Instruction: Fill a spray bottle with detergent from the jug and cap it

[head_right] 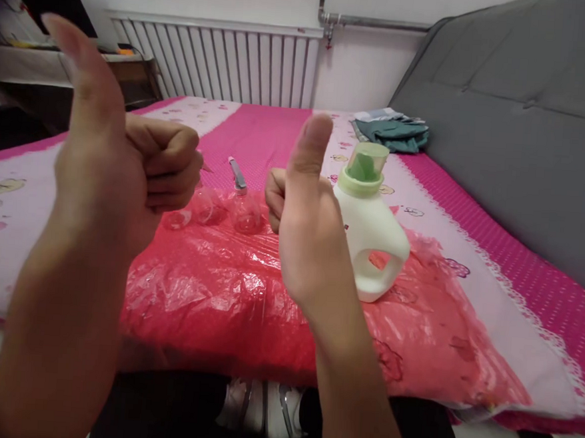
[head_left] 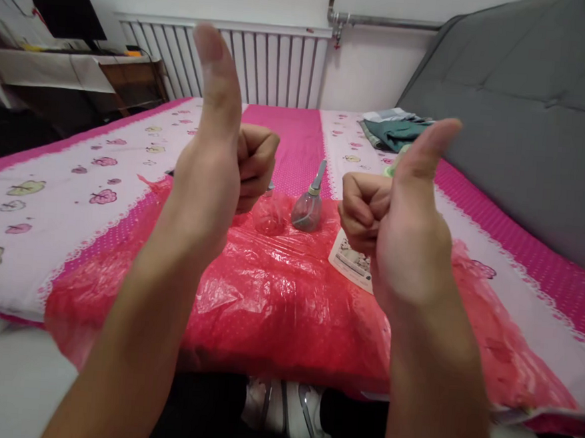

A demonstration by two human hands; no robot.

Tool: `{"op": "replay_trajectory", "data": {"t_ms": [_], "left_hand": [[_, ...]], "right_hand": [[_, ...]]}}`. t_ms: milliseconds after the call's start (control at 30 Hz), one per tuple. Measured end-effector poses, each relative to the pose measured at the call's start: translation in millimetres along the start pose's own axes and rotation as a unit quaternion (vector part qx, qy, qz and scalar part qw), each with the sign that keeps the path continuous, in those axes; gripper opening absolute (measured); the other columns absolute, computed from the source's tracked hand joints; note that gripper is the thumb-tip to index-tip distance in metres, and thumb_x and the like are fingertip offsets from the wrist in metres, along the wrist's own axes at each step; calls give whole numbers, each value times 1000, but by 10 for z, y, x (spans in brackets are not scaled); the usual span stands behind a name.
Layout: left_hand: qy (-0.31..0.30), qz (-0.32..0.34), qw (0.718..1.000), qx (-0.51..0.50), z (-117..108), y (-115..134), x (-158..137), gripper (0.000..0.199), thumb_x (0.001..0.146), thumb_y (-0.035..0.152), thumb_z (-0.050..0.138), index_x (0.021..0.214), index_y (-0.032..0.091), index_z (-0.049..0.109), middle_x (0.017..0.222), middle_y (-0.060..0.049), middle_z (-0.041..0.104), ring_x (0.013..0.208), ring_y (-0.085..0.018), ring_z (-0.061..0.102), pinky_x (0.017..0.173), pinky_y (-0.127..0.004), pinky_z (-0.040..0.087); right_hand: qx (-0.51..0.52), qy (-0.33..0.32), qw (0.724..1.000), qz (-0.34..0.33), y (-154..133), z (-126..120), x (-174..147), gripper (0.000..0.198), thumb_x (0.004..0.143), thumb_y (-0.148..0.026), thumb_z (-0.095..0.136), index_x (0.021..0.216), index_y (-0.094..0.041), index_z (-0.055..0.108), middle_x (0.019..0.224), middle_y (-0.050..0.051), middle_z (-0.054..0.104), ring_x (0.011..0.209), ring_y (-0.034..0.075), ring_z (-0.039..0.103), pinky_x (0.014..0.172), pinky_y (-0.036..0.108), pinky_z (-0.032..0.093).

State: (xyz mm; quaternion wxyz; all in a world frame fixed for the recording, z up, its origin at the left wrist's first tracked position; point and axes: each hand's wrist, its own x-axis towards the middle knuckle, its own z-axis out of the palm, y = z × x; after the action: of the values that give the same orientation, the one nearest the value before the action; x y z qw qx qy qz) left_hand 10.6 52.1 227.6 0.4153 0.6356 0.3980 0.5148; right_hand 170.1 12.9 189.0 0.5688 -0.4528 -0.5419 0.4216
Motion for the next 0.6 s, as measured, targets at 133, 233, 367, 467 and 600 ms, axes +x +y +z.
{"op": "replay_trajectory", "data": {"t_ms": [133,233,367,467,600], "left_hand": [[-3,52,999,-11,68,-648,32,66,110,65,25,60,23,36,53,6,27,42,-7,21,41,-22,19],[49,88,993,57,204,-1220,222,35,104,54,50,87,23,53,73,3,51,55,-12,47,52,-24,41],[32,88,986,138,493,-1640,683,36,94,24,69,128,20,58,121,-10,68,102,-21,67,92,-36,55],[25,46,979,198,726,-1842,1023,46,91,21,78,134,15,60,134,-15,66,123,-30,64,106,-49,52],[-5,-4,968,251,895,-2144,1212,31,102,35,71,128,17,67,127,-10,70,110,-26,71,96,-48,61]], "right_hand": [[-11,42,999,-11,594,147,-173,76,93,-94,19,62,-25,29,58,-6,25,53,11,25,51,29,19],[-24,65,996,56,1154,204,-398,75,94,-92,23,60,-26,33,55,-6,27,52,12,29,54,31,23],[-43,113,987,107,1564,12,-886,72,95,-89,32,65,-25,43,61,-4,38,59,15,37,57,31,28],[-50,154,974,157,1627,-206,-1269,72,96,-88,26,65,-25,43,62,-3,36,59,16,37,58,31,32],[-55,227,948,214,1727,-437,-1641,75,91,-92,33,63,-25,50,62,-2,39,61,18,40,61,32,36]]}}
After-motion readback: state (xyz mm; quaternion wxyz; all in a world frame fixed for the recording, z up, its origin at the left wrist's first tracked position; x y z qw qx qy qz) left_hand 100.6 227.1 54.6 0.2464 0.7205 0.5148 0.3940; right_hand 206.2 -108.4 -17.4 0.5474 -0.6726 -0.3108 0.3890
